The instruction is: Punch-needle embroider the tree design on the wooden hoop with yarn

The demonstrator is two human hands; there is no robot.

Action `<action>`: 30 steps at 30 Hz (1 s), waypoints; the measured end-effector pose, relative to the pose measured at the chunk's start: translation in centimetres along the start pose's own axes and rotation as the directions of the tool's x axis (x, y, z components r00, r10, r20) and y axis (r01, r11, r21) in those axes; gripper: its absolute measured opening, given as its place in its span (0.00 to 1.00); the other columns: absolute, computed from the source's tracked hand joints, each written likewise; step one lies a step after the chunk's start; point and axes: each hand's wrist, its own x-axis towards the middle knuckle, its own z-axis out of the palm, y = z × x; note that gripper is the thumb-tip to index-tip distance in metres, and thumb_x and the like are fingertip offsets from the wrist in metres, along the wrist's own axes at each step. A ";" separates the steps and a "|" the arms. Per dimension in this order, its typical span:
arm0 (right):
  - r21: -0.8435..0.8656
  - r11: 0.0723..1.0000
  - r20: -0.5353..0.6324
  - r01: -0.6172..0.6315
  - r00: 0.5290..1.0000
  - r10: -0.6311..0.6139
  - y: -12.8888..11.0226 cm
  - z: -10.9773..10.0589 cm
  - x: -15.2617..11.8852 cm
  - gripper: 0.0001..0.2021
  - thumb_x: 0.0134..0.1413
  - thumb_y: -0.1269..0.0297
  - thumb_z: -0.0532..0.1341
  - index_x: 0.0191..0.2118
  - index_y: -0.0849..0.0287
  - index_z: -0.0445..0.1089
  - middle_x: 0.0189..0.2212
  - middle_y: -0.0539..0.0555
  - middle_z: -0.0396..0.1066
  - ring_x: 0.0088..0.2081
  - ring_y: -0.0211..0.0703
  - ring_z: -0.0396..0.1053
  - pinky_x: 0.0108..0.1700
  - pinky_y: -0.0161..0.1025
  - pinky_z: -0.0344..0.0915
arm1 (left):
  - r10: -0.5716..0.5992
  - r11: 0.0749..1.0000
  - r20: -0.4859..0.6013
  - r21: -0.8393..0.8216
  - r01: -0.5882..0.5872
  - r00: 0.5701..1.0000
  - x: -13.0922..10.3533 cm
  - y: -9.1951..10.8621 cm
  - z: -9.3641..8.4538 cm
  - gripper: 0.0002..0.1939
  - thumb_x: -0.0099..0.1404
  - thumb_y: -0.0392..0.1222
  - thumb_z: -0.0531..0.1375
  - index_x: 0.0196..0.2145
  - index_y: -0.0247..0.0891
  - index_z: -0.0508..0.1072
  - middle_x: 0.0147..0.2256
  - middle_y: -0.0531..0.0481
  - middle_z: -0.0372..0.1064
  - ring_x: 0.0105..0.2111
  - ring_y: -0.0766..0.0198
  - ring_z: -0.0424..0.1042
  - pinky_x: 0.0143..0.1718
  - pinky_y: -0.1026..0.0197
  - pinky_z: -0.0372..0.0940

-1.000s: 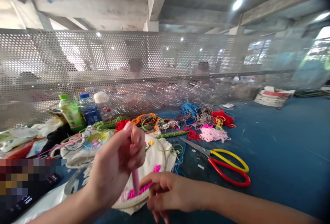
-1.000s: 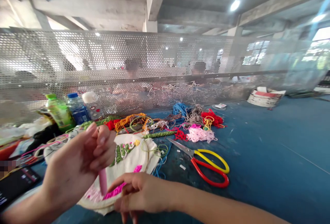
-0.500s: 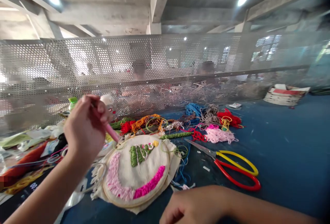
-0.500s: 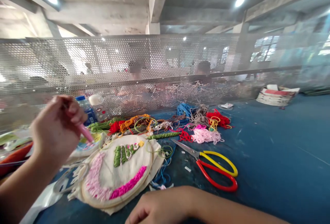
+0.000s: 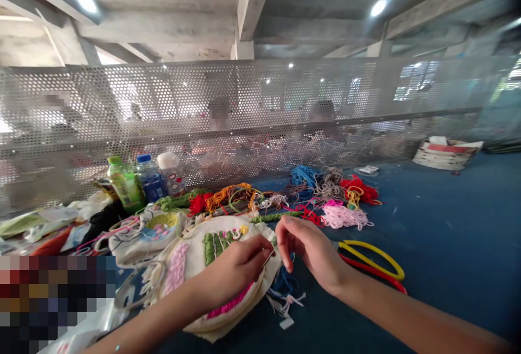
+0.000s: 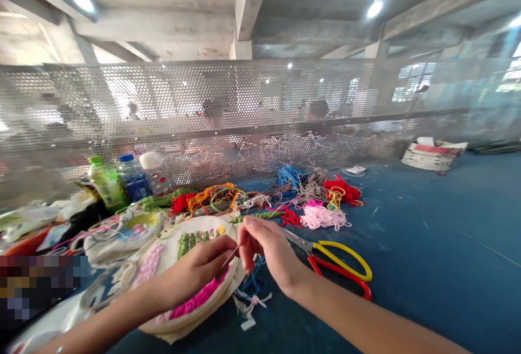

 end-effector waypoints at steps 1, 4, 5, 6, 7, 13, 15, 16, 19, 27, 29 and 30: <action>0.010 1.000 -0.032 0.010 0.999 -0.009 -0.1 -0.3 0.2 0.19 0.64 0.54 0.51 0.26 0.60 0.66 0.14 0.47 0.64 0.16 0.33 0.61 0.22 0.31 0.59 | 0.004 1.000 0.050 -0.010 -0.003 0.999 -0.2 0.2 0.0 0.12 0.68 0.44 0.51 0.35 0.39 0.72 0.27 0.54 0.67 0.28 0.66 0.64 0.30 0.65 0.62; 0.077 0.996 -0.109 0.033 0.994 -0.024 -0.4 -1.1 0.7 0.20 0.63 0.52 0.52 0.25 0.59 0.64 0.12 0.46 0.62 0.15 0.33 0.58 0.20 0.30 0.56 | -0.009 0.999 0.157 -0.051 0.017 0.988 -0.2 0.3 -0.7 0.14 0.70 0.46 0.49 0.38 0.38 0.71 0.27 0.55 0.62 0.27 0.66 0.60 0.28 0.64 0.58; 0.097 0.995 -0.124 0.037 0.992 -0.025 -0.5 -1.2 0.8 0.20 0.63 0.51 0.52 0.25 0.59 0.63 0.12 0.46 0.62 0.15 0.33 0.58 0.20 0.31 0.55 | -0.018 0.998 0.167 -0.058 0.028 0.986 -0.2 0.3 -0.9 0.14 0.70 0.46 0.49 0.39 0.38 0.71 0.27 0.55 0.61 0.26 0.67 0.59 0.28 0.64 0.57; 0.104 0.994 -0.131 0.039 0.991 -0.025 -0.6 -1.4 0.9 0.20 0.63 0.51 0.52 0.25 0.59 0.63 0.12 0.46 0.63 0.15 0.33 0.58 0.20 0.31 0.55 | -0.023 0.997 0.178 -0.068 0.036 0.984 -0.2 0.3 -1.1 0.14 0.70 0.47 0.49 0.39 0.39 0.71 0.27 0.56 0.60 0.26 0.67 0.58 0.27 0.64 0.57; 0.096 0.995 -0.133 0.035 0.991 -0.022 -0.6 -1.4 0.9 0.19 0.63 0.51 0.52 0.26 0.59 0.64 0.12 0.47 0.63 0.15 0.33 0.59 0.20 0.31 0.56 | -0.026 0.996 0.189 -0.080 0.042 0.982 -0.1 0.3 -1.1 0.14 0.70 0.47 0.49 0.40 0.39 0.71 0.26 0.56 0.60 0.26 0.67 0.58 0.27 0.64 0.56; -0.010 1.000 -0.060 -0.006 0.998 0.006 -0.1 -0.9 0.8 0.19 0.63 0.51 0.53 0.29 0.60 0.65 0.16 0.49 0.67 0.18 0.35 0.63 0.22 0.32 0.60 | -0.075 0.983 0.202 -0.149 0.107 0.976 0.0 0.0 -1.0 0.15 0.70 0.48 0.48 0.40 0.37 0.69 0.25 0.58 0.56 0.22 0.69 0.53 0.23 0.65 0.52; -0.025 0.999 -0.015 -0.028 1.000 0.027 0.1 -0.8 0.6 0.18 0.62 0.51 0.53 0.30 0.60 0.66 0.17 0.49 0.67 0.19 0.35 0.63 0.22 0.32 0.60 | -0.081 0.982 0.201 -0.151 0.112 0.976 0.2 -0.2 -1.0 0.14 0.70 0.48 0.48 0.38 0.37 0.68 0.25 0.58 0.56 0.23 0.69 0.53 0.23 0.65 0.51; -0.027 0.999 0.001 -0.042 0.999 0.042 0.1 -0.8 0.6 0.18 0.63 0.51 0.53 0.31 0.61 0.67 0.18 0.49 0.68 0.19 0.35 0.63 0.22 0.32 0.61 | -0.080 0.982 0.201 -0.151 0.112 0.976 0.2 -0.2 -1.1 0.14 0.70 0.49 0.49 0.37 0.37 0.68 0.25 0.58 0.56 0.23 0.69 0.53 0.23 0.65 0.51; 0.018 0.999 -0.039 -0.052 0.998 0.052 0.1 -0.9 0.6 0.18 0.63 0.52 0.52 0.31 0.60 0.67 0.17 0.48 0.66 0.19 0.34 0.62 0.22 0.31 0.61 | -0.078 0.983 0.205 -0.146 0.109 0.976 0.3 -0.4 -1.2 0.13 0.70 0.48 0.49 0.36 0.37 0.67 0.25 0.58 0.56 0.23 0.69 0.54 0.24 0.65 0.52; 0.051 0.992 -0.076 -0.117 0.990 0.121 0.1 -0.9 0.7 0.18 0.63 0.52 0.53 0.29 0.59 0.67 0.16 0.48 0.65 0.18 0.35 0.61 0.22 0.32 0.60 | -0.070 0.992 0.170 -0.092 0.087 0.983 0.5 -0.6 -1.0 0.13 0.71 0.48 0.49 0.36 0.38 0.67 0.26 0.57 0.60 0.25 0.69 0.57 0.26 0.65 0.54; 0.068 0.992 -0.095 -0.108 0.989 0.115 0.1 -0.9 0.7 0.18 0.63 0.52 0.53 0.29 0.60 0.67 0.16 0.48 0.65 0.18 0.35 0.61 0.22 0.32 0.60 | -0.078 0.993 0.150 -0.075 0.090 0.986 0.5 -0.8 -1.0 0.13 0.71 0.47 0.48 0.35 0.38 0.67 0.25 0.57 0.61 0.24 0.69 0.57 0.26 0.64 0.54; 0.091 0.992 -0.123 -0.091 0.987 0.102 0.1 -0.9 0.7 0.18 0.63 0.52 0.53 0.28 0.59 0.67 0.15 0.48 0.64 0.17 0.34 0.60 0.21 0.31 0.59 | -0.080 0.993 0.137 -0.072 0.090 0.987 0.5 -0.8 -1.0 0.13 0.71 0.47 0.48 0.35 0.38 0.67 0.25 0.57 0.61 0.24 0.69 0.57 0.26 0.64 0.54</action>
